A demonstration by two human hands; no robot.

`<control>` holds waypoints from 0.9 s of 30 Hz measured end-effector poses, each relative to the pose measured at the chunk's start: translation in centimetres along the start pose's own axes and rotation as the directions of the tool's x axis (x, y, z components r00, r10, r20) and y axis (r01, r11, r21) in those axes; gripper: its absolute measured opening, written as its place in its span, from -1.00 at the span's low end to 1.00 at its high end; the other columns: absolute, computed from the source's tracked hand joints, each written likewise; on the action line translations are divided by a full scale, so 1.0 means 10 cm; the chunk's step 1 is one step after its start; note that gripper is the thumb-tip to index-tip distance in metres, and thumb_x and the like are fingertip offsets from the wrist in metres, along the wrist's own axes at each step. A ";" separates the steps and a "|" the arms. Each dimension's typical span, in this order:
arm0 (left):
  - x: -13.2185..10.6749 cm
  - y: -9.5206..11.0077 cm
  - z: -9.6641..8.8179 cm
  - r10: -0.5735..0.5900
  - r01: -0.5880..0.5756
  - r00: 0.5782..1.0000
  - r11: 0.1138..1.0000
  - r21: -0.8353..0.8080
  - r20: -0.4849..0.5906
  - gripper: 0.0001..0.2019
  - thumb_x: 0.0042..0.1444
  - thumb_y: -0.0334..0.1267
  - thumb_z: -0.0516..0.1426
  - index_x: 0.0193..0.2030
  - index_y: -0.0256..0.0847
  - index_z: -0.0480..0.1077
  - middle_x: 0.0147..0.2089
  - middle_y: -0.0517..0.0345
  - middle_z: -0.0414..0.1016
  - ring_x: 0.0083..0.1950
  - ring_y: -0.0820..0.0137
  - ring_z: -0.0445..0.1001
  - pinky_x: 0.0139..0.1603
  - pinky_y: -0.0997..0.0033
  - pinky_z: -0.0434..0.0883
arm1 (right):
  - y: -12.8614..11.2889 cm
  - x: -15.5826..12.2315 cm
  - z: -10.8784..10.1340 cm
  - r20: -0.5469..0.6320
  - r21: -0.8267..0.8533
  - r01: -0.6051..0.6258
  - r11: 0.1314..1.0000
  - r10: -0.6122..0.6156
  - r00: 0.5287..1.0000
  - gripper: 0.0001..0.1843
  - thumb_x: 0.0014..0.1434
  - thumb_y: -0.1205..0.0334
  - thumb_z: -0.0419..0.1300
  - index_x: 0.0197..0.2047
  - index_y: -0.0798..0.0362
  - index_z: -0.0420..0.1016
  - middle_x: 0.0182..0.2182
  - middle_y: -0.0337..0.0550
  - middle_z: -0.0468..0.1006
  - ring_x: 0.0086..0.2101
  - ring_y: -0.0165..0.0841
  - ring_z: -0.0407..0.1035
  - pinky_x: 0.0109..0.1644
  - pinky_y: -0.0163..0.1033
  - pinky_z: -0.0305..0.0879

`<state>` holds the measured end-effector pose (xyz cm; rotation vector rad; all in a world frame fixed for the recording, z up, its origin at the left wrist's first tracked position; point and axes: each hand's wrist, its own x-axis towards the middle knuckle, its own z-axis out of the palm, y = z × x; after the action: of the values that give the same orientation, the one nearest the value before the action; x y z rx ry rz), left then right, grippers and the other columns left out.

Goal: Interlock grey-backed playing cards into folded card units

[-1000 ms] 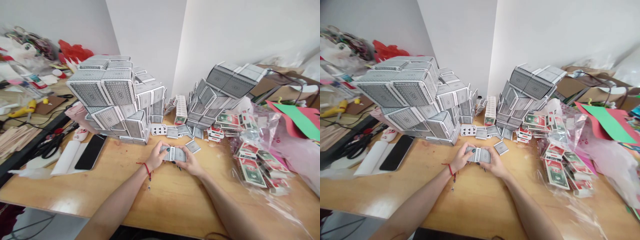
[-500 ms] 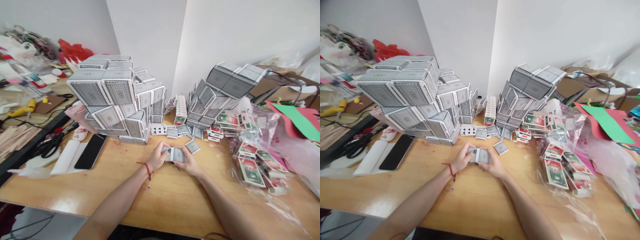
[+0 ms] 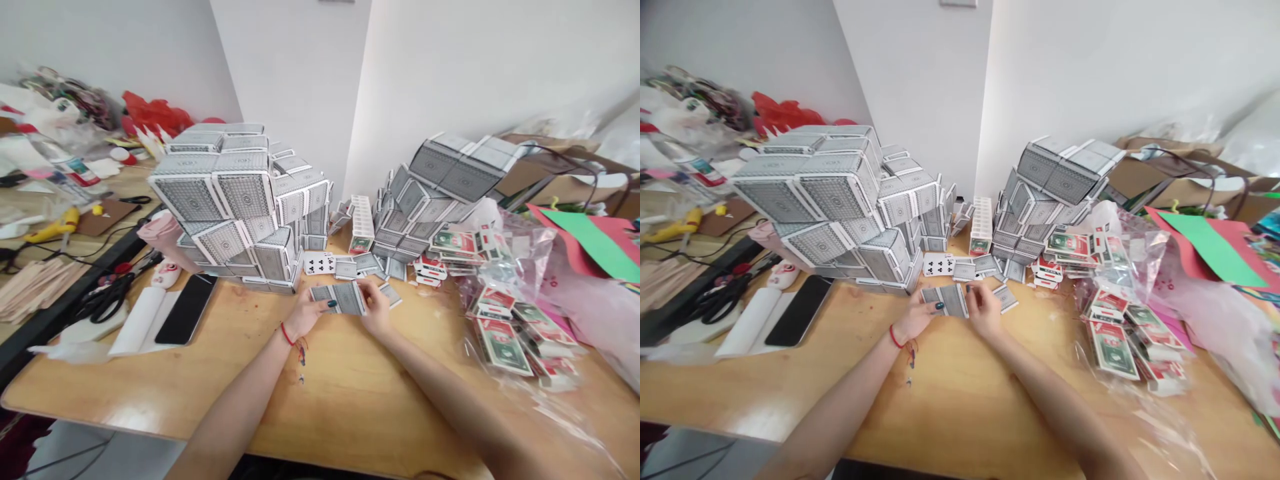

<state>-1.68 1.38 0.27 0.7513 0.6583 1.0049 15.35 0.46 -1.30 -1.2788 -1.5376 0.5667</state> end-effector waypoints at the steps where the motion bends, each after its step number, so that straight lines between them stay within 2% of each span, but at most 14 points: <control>1: -0.01 0.00 0.00 -0.040 0.042 0.997 0.999 -0.021 0.071 -0.71 -0.28 -0.37 0.28 -0.45 -0.29 0.22 -0.48 0.24 0.34 -0.45 0.52 0.32 -0.38 0.51 0.26 | 0.01 0.06 0.02 0.083 -0.129 0.134 0.983 -0.124 0.989 -0.80 0.13 0.19 0.00 -0.22 0.04 0.37 -0.44 -0.14 0.44 -0.41 -0.33 0.31 -0.31 -0.21 0.27; 3: -0.03 0.02 0.02 -0.084 0.092 0.980 0.995 -0.036 0.179 -0.74 -0.28 -0.37 0.28 -0.50 -0.31 0.25 -0.50 0.21 0.35 -0.44 0.50 0.34 -0.37 0.48 0.28 | 0.02 0.20 0.08 0.240 -0.297 0.359 0.885 -0.294 0.925 -0.80 0.12 0.29 0.00 -0.21 0.04 0.41 -0.30 -0.07 0.49 -0.23 -0.24 0.30 -0.14 -0.13 0.23; 4: -0.04 0.03 0.03 -0.095 0.104 0.975 0.994 -0.038 0.201 -0.74 -0.29 -0.37 0.29 -0.50 -0.31 0.26 -0.50 0.20 0.36 -0.43 0.49 0.35 -0.36 0.46 0.30 | 0.03 0.26 0.13 0.311 -0.355 0.439 0.825 -0.339 0.888 -0.76 0.11 0.32 0.01 -0.17 0.06 0.40 -0.19 -0.04 0.47 -0.12 -0.20 0.25 -0.06 -0.10 0.19; 7: -0.06 0.05 0.05 -0.122 0.125 0.973 0.992 -0.003 0.196 -0.73 -0.34 -0.34 0.31 -0.53 -0.33 0.30 -0.53 0.19 0.38 -0.47 0.48 0.36 -0.37 0.45 0.31 | 0.06 0.44 0.28 0.412 -0.511 0.535 0.672 -0.355 0.839 -0.63 0.08 0.41 -0.01 -0.01 0.15 0.33 0.03 0.02 0.33 0.10 -0.14 0.03 0.10 -0.02 0.02; 8: -0.06 0.05 0.05 -0.128 0.126 0.975 0.992 0.021 0.181 -0.73 -0.36 -0.33 0.32 -0.55 -0.33 0.31 -0.56 0.20 0.38 -0.50 0.50 0.35 -0.40 0.47 0.30 | 0.08 0.49 0.33 0.432 -0.547 0.546 0.635 -0.344 0.833 -0.60 0.08 0.42 -0.01 0.03 0.18 0.29 0.05 0.04 0.30 0.11 -0.14 0.01 0.12 -0.02 -0.01; 10: -0.06 0.05 0.05 -0.139 0.130 0.978 0.989 0.071 0.157 -0.73 -0.40 -0.32 0.33 -0.59 -0.35 0.32 -0.62 0.22 0.36 -0.56 0.54 0.30 -0.46 0.51 0.27 | 0.10 0.57 0.42 0.506 -0.577 0.589 0.565 -0.319 0.801 -0.60 0.09 0.43 -0.01 0.03 0.24 0.28 0.03 0.11 0.32 0.08 -0.14 0.09 0.12 -0.04 -0.01; 14: -0.06 0.04 0.04 -0.175 0.156 0.972 0.979 0.129 0.158 -0.75 -0.43 -0.33 0.33 -0.61 -0.36 0.36 -0.60 0.21 0.39 -0.57 0.53 0.30 -0.47 0.52 0.25 | 0.09 0.65 0.45 0.640 -0.552 0.691 0.466 -0.294 0.710 -0.71 0.16 0.43 -0.08 -0.15 0.26 0.40 -0.20 0.13 0.47 -0.14 -0.20 0.31 0.02 -0.09 0.10; 18: -0.05 0.04 0.02 -0.177 0.158 0.975 0.977 0.145 0.131 -0.75 -0.46 -0.33 0.34 -0.61 -0.35 0.37 -0.64 0.25 0.36 -0.58 0.55 0.28 -0.47 0.52 0.24 | 0.04 0.66 0.39 0.660 -0.535 0.711 0.456 -0.300 0.689 -0.73 0.17 0.44 -0.10 -0.26 0.21 0.43 -0.31 0.08 0.49 -0.26 -0.25 0.34 -0.08 -0.13 0.16; 21: -0.04 0.03 0.00 -0.175 0.146 0.971 0.974 0.174 0.162 -0.76 -0.44 -0.32 0.34 -0.63 -0.36 0.38 -0.63 0.21 0.39 -0.57 0.53 0.30 -0.46 0.52 0.24 | 0.00 0.66 0.34 0.669 -0.521 0.716 0.464 -0.300 0.680 -0.76 0.16 0.42 -0.06 -0.36 0.18 0.42 -0.40 0.03 0.49 -0.34 -0.26 0.33 -0.15 -0.16 0.18; 24: -0.04 0.02 -0.02 -0.170 0.134 0.966 0.973 0.188 0.193 -0.77 -0.42 -0.31 0.33 -0.60 -0.37 0.41 -0.59 0.17 0.43 -0.55 0.52 0.33 -0.45 0.52 0.24 | -0.03 0.68 0.29 0.666 -0.513 0.713 0.478 -0.302 0.682 -0.81 0.15 0.40 -0.02 -0.37 0.16 0.41 -0.41 0.00 0.49 -0.34 -0.27 0.33 -0.18 -0.20 0.19; 26: -0.03 0.02 -0.02 -0.165 0.132 0.969 0.975 0.179 0.186 -0.76 -0.42 -0.31 0.33 -0.58 -0.37 0.41 -0.57 0.17 0.44 -0.55 0.51 0.33 -0.45 0.52 0.25 | -0.07 0.69 0.25 0.627 -0.511 0.678 0.529 -0.311 0.714 -0.82 0.14 0.40 -0.02 -0.33 0.14 0.41 -0.36 0.00 0.49 -0.29 -0.27 0.33 -0.16 -0.21 0.19; 27: -0.03 0.02 -0.02 -0.163 0.133 0.970 0.976 0.173 0.177 -0.76 -0.42 -0.31 0.33 -0.57 -0.37 0.42 -0.57 0.17 0.44 -0.54 0.51 0.33 -0.45 0.52 0.25 | -0.10 0.69 0.22 0.581 -0.501 0.634 0.589 -0.314 0.751 -0.82 0.14 0.40 -0.02 -0.31 0.13 0.41 -0.34 0.00 0.49 -0.27 -0.27 0.33 -0.15 -0.21 0.20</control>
<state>-2.04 1.18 0.36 0.9133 0.6232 0.7382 13.44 7.01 1.43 -1.1749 -2.5385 -0.1381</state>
